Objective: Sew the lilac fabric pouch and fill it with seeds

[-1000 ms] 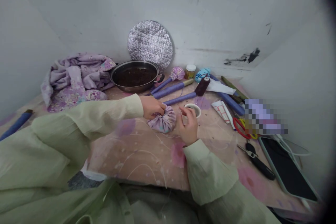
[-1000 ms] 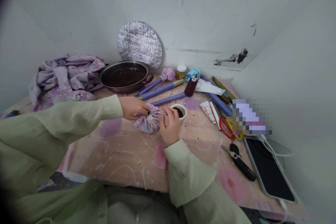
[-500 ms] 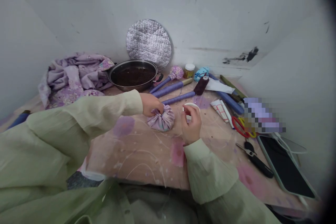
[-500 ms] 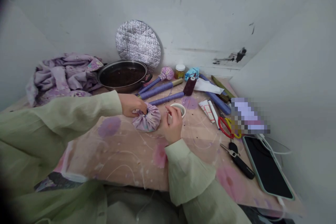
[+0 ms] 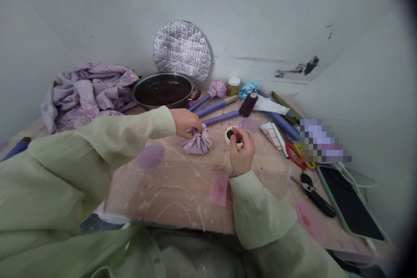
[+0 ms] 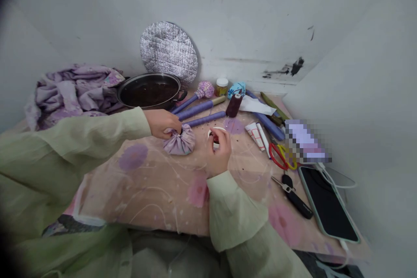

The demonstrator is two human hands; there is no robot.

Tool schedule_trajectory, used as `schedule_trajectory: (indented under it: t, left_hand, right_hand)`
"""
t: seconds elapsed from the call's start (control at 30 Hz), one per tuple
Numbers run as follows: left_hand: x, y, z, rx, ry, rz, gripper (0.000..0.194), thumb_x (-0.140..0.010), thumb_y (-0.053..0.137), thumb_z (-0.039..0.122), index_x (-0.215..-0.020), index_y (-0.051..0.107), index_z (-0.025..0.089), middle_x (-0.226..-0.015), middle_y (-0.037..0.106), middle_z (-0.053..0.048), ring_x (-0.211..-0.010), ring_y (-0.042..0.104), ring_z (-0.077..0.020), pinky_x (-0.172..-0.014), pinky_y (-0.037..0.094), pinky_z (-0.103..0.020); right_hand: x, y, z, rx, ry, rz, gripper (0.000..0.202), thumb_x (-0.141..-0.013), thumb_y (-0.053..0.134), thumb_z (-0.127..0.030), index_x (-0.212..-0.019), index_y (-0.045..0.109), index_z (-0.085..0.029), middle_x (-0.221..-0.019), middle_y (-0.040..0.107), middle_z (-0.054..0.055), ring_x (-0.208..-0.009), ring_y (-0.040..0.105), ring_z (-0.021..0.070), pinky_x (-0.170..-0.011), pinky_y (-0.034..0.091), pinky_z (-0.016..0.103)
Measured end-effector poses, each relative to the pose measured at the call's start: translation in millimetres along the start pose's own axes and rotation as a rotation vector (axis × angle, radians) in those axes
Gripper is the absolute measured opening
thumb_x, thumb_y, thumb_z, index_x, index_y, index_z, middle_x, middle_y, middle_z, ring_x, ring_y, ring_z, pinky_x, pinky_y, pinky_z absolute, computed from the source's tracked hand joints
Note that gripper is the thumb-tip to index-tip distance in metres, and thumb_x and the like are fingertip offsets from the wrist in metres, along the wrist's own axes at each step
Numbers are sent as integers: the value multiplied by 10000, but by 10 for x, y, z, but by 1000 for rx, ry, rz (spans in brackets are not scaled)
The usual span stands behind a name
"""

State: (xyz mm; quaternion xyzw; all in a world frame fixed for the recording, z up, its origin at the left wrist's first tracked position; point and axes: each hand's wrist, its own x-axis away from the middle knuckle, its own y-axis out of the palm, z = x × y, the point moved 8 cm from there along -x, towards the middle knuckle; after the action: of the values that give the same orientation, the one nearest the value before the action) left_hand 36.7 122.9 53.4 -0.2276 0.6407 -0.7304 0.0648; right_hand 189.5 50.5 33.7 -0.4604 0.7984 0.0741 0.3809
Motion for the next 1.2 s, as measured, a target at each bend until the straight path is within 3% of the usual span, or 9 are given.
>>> schedule_trajectory:
  t: [0.2, 0.3, 0.37, 0.47, 0.7, 0.8, 0.97, 1.07, 1.2]
  left_hand:
    - [90, 152, -17, 95, -30, -56, 330, -691, 571, 108, -992, 661, 210, -1036, 685, -20, -915, 618, -161, -747, 424, -204]
    - [82, 219, -2, 99, -88, -60, 182, -746, 592, 235, -903, 672, 187, -972, 687, -41, -860, 620, -163, -701, 422, -206]
    - [58, 271, -4, 75, -177, -38, 227, -807, 547, 364, -815, 669, 173, -906, 684, -57, -812, 616, -169, -659, 415, -219]
    - [34, 318, -8, 45, -294, 52, 283, -832, 519, 399, -781, 655, 157, -857, 671, -70, -773, 608, -168, -650, 409, -229]
    - [145, 286, -79, 148, -338, 263, 186, -851, 471, 277, -787, 601, 161, -774, 630, -32, -670, 555, -135, -605, 379, -224]
    - [270, 186, -134, 210, -375, 361, 210, -863, 437, 300, -769, 558, 156, -709, 591, -19, -619, 511, -127, -580, 364, -225]
    - [480, -75, -117, 257, -345, 614, 187, -854, 424, 267, -821, 557, 141, -870, 607, -64, -755, 531, -144, -694, 412, -247]
    - [453, 9, -84, 240, -344, 581, 182, -836, 444, 253, -751, 554, 136, -836, 597, -75, -742, 531, -148, -704, 426, -262]
    - [303, 284, 65, 133, -326, 416, 148, -790, 498, 225, -721, 589, 131, -855, 608, -98, -833, 560, -189, -782, 443, -300]
  right_hand:
    - [-11, -18, 20, -23, 17, 14, 188, -839, 463, -179, -960, 606, -168, -928, 573, 73, -798, 556, 145, -702, 480, 291]
    - [-21, -33, 62, -18, 21, 22, 183, -842, 472, -190, -960, 610, -167, -909, 570, 70, -800, 554, 151, -712, 484, 301]
    - [-29, -45, 102, -17, 28, 28, 183, -844, 476, -203, -964, 610, -169, -908, 568, 70, -818, 558, 158, -724, 489, 312]
    - [-38, -58, 151, -26, 32, 34, 183, -844, 485, -212, -969, 611, -166, -907, 568, 70, -830, 562, 163, -728, 494, 317]
    - [-48, -71, 208, -20, 59, 41, 194, -846, 477, -244, -965, 613, -173, -912, 579, 72, -833, 564, 168, -728, 495, 324]
    - [-54, -92, 220, -19, 55, 52, 192, -842, 480, -237, -963, 615, -173, -912, 581, 68, -832, 563, 166, -731, 489, 322]
    - [-49, -112, 256, -26, 61, 60, 203, -835, 502, -253, -971, 625, -165, -910, 581, 68, -800, 562, 163, -725, 486, 331]
    - [-34, -89, 260, -32, 53, 51, 209, -834, 506, -271, -972, 626, -168, -905, 580, 68, -808, 564, 168, -727, 493, 342]
    - [-8, -41, 259, -37, 49, 25, 204, -826, 511, -272, -959, 628, -170, -888, 587, 70, -803, 565, 173, -715, 495, 344]
